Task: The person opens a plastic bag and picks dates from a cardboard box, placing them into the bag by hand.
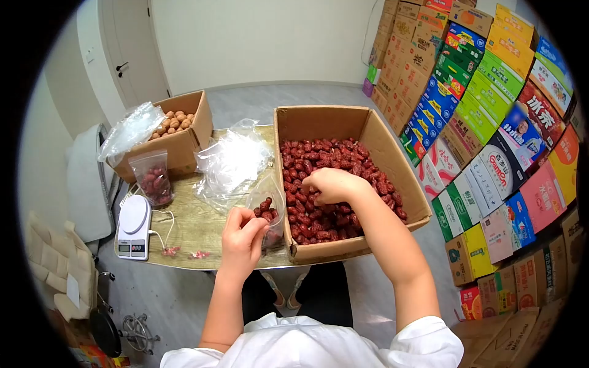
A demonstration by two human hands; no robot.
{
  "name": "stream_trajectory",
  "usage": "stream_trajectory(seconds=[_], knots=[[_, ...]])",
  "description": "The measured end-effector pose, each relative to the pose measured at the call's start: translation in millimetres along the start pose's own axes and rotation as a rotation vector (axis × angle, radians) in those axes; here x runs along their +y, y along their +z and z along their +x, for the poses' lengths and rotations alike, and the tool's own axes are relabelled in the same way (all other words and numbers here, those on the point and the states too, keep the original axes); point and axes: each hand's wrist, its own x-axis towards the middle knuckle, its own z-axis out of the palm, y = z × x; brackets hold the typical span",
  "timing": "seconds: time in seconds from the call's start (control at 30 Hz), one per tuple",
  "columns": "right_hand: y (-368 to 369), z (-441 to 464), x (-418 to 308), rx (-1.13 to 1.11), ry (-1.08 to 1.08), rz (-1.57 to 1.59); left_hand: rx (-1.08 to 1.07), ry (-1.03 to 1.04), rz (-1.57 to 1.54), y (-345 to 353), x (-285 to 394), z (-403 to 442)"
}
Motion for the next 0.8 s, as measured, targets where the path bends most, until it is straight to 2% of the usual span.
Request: stream_trajectory(seconds=[0.1, 0.23, 0.3, 0.43, 0.7, 0.8], knots=[[2.6, 1.6, -10.5, -0.102, -0.014, 0.004, -0.004, -0.002, 0.001, 0.5, -0.3, -0.9], [7.0, -4.6, -25.0, -0.241, -0.149, -0.040, -0.004, -0.035, -0.012, -0.8, 0.2, -2.4], [8.9, -4.1, -31.5, -0.454, -0.125, -0.047, -0.006, -0.035, -0.007, -1.5, 0.3, -2.3], [29.6, 0.3, -17.9, -0.450, -0.194, 0.020, -0.005, -0.025, 0.006, -0.6, 1.1, -1.3], [31.6, 0.4, -11.4, -0.542, -0.161, 0.079, -0.009, -0.027, -0.002, 2.1, 1.4, -1.7], [30.4, 2.2, -6.6, -0.608, -0.054, 0.114, -0.012, -0.024, -0.002, 2.0, 1.6, -1.9]])
